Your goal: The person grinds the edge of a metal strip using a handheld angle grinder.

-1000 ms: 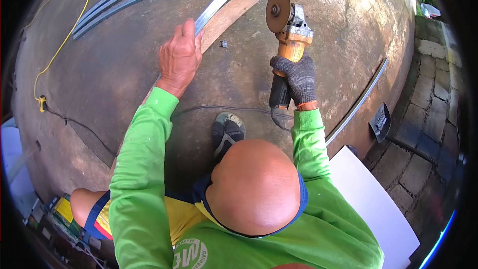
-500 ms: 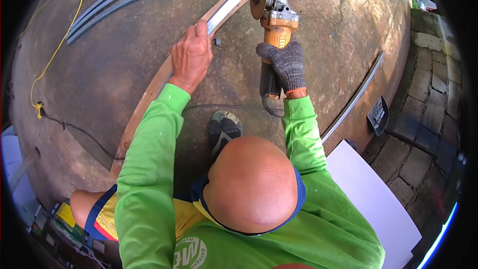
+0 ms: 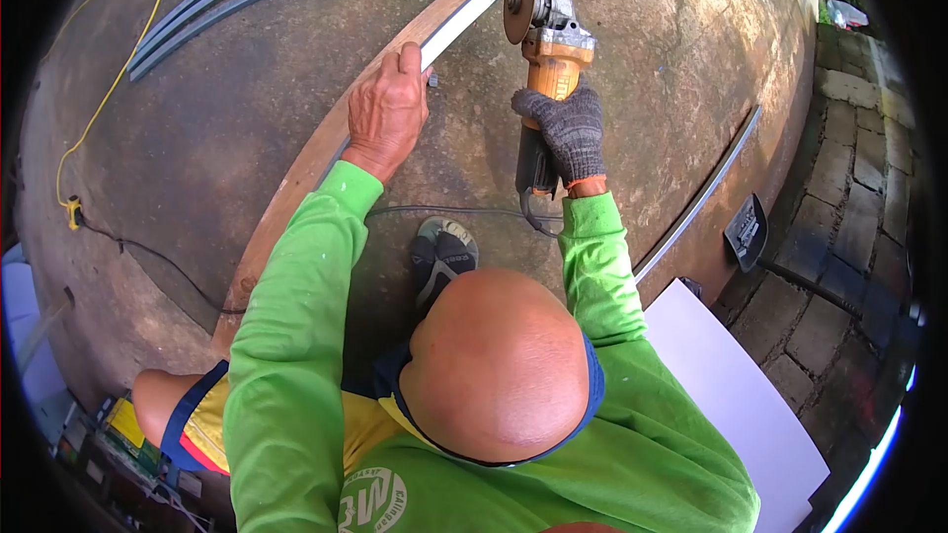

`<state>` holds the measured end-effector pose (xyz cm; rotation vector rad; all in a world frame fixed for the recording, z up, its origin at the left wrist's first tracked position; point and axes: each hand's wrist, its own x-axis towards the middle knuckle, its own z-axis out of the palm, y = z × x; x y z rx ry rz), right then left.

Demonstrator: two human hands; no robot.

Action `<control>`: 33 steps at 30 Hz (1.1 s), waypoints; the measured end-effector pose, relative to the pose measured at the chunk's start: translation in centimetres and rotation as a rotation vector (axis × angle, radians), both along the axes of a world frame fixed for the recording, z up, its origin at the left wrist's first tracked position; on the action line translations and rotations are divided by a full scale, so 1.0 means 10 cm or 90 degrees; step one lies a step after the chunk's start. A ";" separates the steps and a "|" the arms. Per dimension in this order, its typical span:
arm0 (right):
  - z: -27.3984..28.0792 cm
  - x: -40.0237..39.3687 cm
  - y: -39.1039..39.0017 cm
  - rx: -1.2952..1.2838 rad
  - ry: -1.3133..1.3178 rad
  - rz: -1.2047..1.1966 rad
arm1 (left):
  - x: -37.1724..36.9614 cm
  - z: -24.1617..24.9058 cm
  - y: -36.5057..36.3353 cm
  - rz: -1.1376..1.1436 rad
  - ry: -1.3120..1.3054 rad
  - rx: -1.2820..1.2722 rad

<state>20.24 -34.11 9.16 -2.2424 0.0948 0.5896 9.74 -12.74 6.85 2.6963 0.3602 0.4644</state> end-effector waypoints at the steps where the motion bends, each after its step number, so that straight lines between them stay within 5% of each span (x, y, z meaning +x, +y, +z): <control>1: 0.00 0.00 0.00 -0.004 0.002 0.000 | 0.00 -0.01 0.00 0.000 -0.003 0.003; 33: -0.10 -0.04 -0.01 0.004 0.020 -0.029 | 0.02 -0.18 -0.03 -0.013 0.022 -0.032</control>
